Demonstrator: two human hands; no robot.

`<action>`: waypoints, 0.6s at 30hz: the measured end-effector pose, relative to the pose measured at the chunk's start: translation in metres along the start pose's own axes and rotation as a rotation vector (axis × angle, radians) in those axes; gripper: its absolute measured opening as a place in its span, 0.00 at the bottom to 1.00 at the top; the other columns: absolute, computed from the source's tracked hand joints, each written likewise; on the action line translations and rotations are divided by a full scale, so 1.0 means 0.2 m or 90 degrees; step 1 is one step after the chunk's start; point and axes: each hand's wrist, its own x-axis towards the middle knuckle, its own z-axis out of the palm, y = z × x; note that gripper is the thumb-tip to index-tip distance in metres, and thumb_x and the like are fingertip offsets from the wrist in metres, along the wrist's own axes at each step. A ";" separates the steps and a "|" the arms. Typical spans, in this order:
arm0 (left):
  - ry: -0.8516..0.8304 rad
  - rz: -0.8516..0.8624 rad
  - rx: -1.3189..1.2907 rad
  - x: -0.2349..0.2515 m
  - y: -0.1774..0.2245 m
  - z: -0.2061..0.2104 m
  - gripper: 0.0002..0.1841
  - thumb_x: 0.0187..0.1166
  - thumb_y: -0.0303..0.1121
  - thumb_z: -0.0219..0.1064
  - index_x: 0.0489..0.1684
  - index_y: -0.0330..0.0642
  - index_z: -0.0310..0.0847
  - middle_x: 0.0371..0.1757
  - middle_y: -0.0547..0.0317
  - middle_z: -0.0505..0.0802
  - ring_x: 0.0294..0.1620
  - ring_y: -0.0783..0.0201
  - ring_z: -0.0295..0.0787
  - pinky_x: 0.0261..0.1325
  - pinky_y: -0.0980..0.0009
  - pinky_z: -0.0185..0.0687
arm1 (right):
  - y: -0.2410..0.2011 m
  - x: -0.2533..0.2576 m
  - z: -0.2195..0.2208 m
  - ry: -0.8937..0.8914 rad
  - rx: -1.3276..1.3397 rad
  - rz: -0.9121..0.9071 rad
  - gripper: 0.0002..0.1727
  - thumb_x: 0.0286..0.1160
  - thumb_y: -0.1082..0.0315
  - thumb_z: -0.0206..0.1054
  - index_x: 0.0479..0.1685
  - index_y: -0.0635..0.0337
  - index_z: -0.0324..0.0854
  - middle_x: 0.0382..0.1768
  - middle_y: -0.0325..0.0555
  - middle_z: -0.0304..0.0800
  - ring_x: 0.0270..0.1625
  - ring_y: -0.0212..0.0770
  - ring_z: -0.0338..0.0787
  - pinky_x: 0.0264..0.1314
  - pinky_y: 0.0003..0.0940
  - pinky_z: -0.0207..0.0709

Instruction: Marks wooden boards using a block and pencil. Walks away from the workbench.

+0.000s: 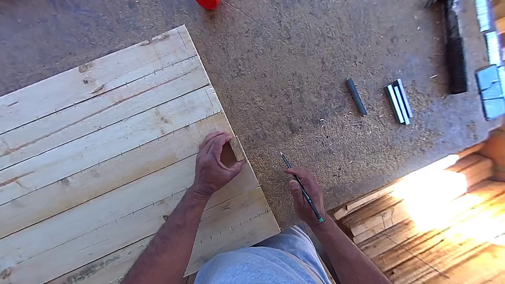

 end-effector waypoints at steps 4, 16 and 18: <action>0.001 -0.003 0.011 0.00 0.00 0.01 0.37 0.53 0.49 0.84 0.65 0.39 0.83 0.69 0.52 0.89 0.82 0.52 0.76 0.90 0.51 0.62 | -0.07 0.04 -0.03 -0.015 0.013 -0.026 0.31 0.92 0.38 0.44 0.60 0.49 0.85 0.52 0.37 0.91 0.59 0.38 0.88 0.61 0.41 0.84; 0.031 -0.003 0.000 0.00 0.01 0.02 0.36 0.49 0.45 0.85 0.62 0.38 0.85 0.67 0.51 0.91 0.81 0.50 0.77 0.89 0.51 0.62 | -0.58 0.38 0.13 -0.147 -0.099 -0.240 0.09 0.78 0.66 0.62 0.31 0.55 0.84 0.23 0.36 0.83 0.32 0.36 0.85 0.36 0.32 0.81; 0.026 -0.005 -0.012 0.00 0.02 0.01 0.30 0.57 0.40 0.79 0.63 0.37 0.85 0.67 0.50 0.90 0.81 0.50 0.77 0.90 0.51 0.62 | -0.59 0.43 0.22 -0.197 -0.190 -0.272 0.09 0.78 0.65 0.62 0.30 0.54 0.82 0.22 0.39 0.81 0.31 0.41 0.86 0.36 0.36 0.81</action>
